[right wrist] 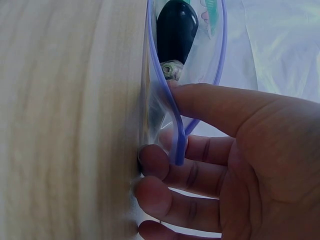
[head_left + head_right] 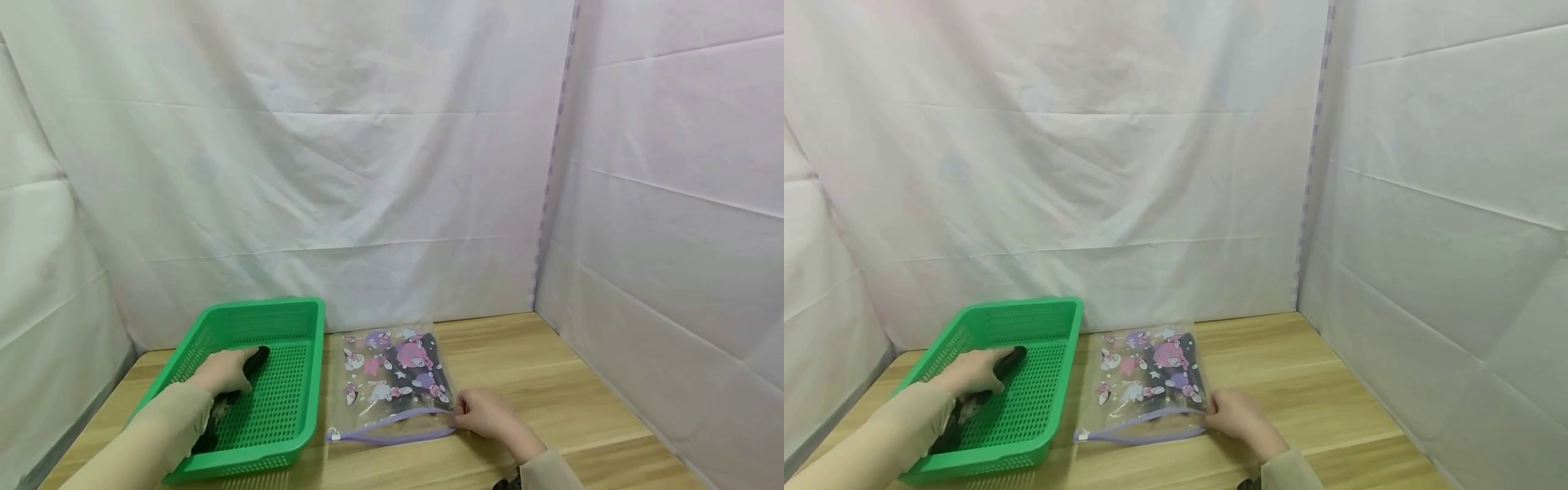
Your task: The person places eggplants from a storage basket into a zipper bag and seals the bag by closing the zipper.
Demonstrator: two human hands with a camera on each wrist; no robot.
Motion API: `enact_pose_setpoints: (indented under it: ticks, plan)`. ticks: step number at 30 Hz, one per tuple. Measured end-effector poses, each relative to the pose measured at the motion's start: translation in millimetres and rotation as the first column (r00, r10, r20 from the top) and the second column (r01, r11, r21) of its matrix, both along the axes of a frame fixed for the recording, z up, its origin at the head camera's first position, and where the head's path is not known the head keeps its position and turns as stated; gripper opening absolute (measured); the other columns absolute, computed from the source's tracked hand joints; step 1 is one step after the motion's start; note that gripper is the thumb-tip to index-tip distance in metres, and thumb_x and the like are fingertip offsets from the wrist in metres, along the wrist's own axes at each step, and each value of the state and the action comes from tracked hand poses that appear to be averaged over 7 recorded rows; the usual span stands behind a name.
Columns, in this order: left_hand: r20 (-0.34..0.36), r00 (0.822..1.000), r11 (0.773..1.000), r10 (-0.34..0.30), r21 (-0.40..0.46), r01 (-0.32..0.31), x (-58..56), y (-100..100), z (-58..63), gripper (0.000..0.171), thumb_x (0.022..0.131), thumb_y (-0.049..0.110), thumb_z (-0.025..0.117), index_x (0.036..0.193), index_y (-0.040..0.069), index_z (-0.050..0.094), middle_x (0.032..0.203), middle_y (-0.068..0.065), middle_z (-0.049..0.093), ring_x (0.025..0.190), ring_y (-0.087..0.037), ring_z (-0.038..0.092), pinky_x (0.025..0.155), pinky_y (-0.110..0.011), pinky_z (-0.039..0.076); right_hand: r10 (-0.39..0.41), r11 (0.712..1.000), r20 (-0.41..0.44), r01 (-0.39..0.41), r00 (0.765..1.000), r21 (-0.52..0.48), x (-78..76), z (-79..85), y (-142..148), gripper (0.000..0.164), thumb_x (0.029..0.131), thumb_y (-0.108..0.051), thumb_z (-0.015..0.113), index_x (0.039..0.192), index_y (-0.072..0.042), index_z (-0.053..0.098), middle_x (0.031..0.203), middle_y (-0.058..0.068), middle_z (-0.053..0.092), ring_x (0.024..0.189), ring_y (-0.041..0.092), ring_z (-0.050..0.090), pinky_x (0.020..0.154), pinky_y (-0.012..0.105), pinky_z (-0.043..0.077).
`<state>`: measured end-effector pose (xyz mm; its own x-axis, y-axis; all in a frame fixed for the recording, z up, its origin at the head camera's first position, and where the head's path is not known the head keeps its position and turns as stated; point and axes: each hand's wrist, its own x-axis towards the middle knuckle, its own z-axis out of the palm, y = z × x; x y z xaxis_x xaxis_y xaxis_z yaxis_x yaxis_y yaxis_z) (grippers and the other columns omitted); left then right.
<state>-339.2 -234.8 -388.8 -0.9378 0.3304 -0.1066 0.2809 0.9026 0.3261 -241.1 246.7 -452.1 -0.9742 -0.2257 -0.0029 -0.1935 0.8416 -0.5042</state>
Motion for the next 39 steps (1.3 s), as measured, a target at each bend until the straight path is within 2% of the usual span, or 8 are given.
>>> enact_pose_setpoints:
  ticks: [4, 11, 16, 18, 22, 29, 36, 39]
  plan:
    - [0.002, 1.000, 1.000, -0.002, -0.008, 0.002, 1.0, 1.1, 0.3, 0.077, 0.075, 0.005, 0.079, 0.141, -0.008, 0.043, 0.129, -0.037, 0.049, 0.069, -0.021, 0.056, 0.057, -0.036, 0.043, -0.001, 1.000, 0.009, 0.002, 1.000, -0.007, 0.1, -1.0, 0.0, 0.026, 0.076, -0.026, 0.076, 0.067, -0.016, 0.054, 0.058, -0.008, 0.050, 0.050, 0.009, 0.046, 0.048, 0.028, 0.038]
    - [0.013, 1.000, 1.000, 0.000, 0.007, 0.000, 4.4, 2.3, 2.3, 0.074, 0.077, 0.003, 0.076, 0.142, -0.008, 0.041, 0.131, -0.038, 0.047, 0.066, -0.021, 0.054, 0.057, -0.037, 0.041, -0.004, 1.000, 0.017, 0.004, 1.000, -0.010, -0.2, -0.7, 1.2, 0.024, 0.076, -0.024, 0.076, 0.068, -0.016, 0.054, 0.058, -0.008, 0.050, 0.050, 0.009, 0.046, 0.048, 0.027, 0.037]
    - [0.012, 1.000, 1.000, -0.010, -0.012, 0.010, 8.2, 2.1, 4.9, 0.075, 0.076, 0.006, 0.079, 0.141, -0.008, 0.042, 0.129, -0.037, 0.049, 0.081, -0.034, 0.061, 0.060, -0.039, 0.046, 0.000, 1.000, 0.027, 0.001, 1.000, -0.007, 1.4, 1.0, 1.6, 0.025, 0.077, -0.023, 0.076, 0.068, -0.016, 0.054, 0.059, -0.007, 0.050, 0.050, 0.010, 0.046, 0.048, 0.027, 0.037]
    - [0.011, 1.000, 1.000, -0.013, -0.019, 0.013, 8.6, 1.7, 7.4, 0.076, 0.076, 0.007, 0.079, 0.140, -0.008, 0.043, 0.129, -0.037, 0.049, 0.092, -0.042, 0.060, 0.063, -0.042, 0.049, -0.001, 1.000, 0.037, 0.001, 0.999, -0.008, 1.1, 1.4, 1.4, 0.024, 0.077, -0.024, 0.076, 0.069, -0.016, 0.054, 0.059, -0.007, 0.051, 0.050, 0.010, 0.047, 0.048, 0.027, 0.037]
    - [0.012, 1.000, 1.000, -0.015, -0.026, 0.016, 7.3, 1.7, 14.0, 0.075, 0.077, 0.007, 0.079, 0.141, -0.009, 0.042, 0.130, -0.037, 0.048, 0.098, -0.047, 0.058, 0.066, -0.044, 0.050, -0.005, 1.000, 0.057, 0.006, 0.998, -0.015, -0.8, 2.2, 1.5, 0.023, 0.078, -0.023, 0.074, 0.070, -0.016, 0.055, 0.059, -0.006, 0.051, 0.050, 0.010, 0.047, 0.047, 0.028, 0.038]
    - [0.000, 1.000, 0.998, -0.021, -0.055, 0.021, 4.2, 6.0, 29.6, 0.075, 0.078, 0.009, 0.078, 0.142, -0.008, 0.042, 0.130, -0.036, 0.049, 0.096, -0.044, 0.059, 0.065, -0.042, 0.050, -0.011, 1.000, 0.055, 0.012, 0.998, -0.014, -3.3, 4.5, 2.4, 0.023, 0.079, -0.022, 0.074, 0.070, -0.015, 0.055, 0.059, -0.005, 0.051, 0.049, 0.011, 0.047, 0.047, 0.029, 0.038]
    - [0.003, 1.000, 0.999, -0.024, -0.031, 0.024, 6.2, 9.8, 41.4, 0.075, 0.079, 0.008, 0.076, 0.144, -0.006, 0.039, 0.127, -0.036, 0.051, 0.076, -0.030, 0.059, 0.057, -0.037, 0.047, -0.003, 1.000, 0.067, 0.004, 0.998, -0.014, -2.4, 3.5, 2.8, 0.023, 0.080, -0.023, 0.074, 0.070, -0.015, 0.055, 0.058, -0.005, 0.052, 0.049, 0.011, 0.047, 0.047, 0.029, 0.038]
    - [-0.004, 0.999, 0.999, -0.034, -0.032, 0.034, 5.6, 12.3, 46.4, 0.076, 0.079, 0.008, 0.075, 0.144, -0.006, 0.039, 0.126, -0.035, 0.051, 0.075, -0.028, 0.058, 0.056, -0.036, 0.046, -0.010, 1.000, 0.066, 0.011, 0.998, -0.016, -3.0, 3.2, 2.7, 0.024, 0.079, -0.024, 0.075, 0.070, -0.015, 0.055, 0.059, -0.005, 0.052, 0.049, 0.011, 0.047, 0.047, 0.029, 0.038]
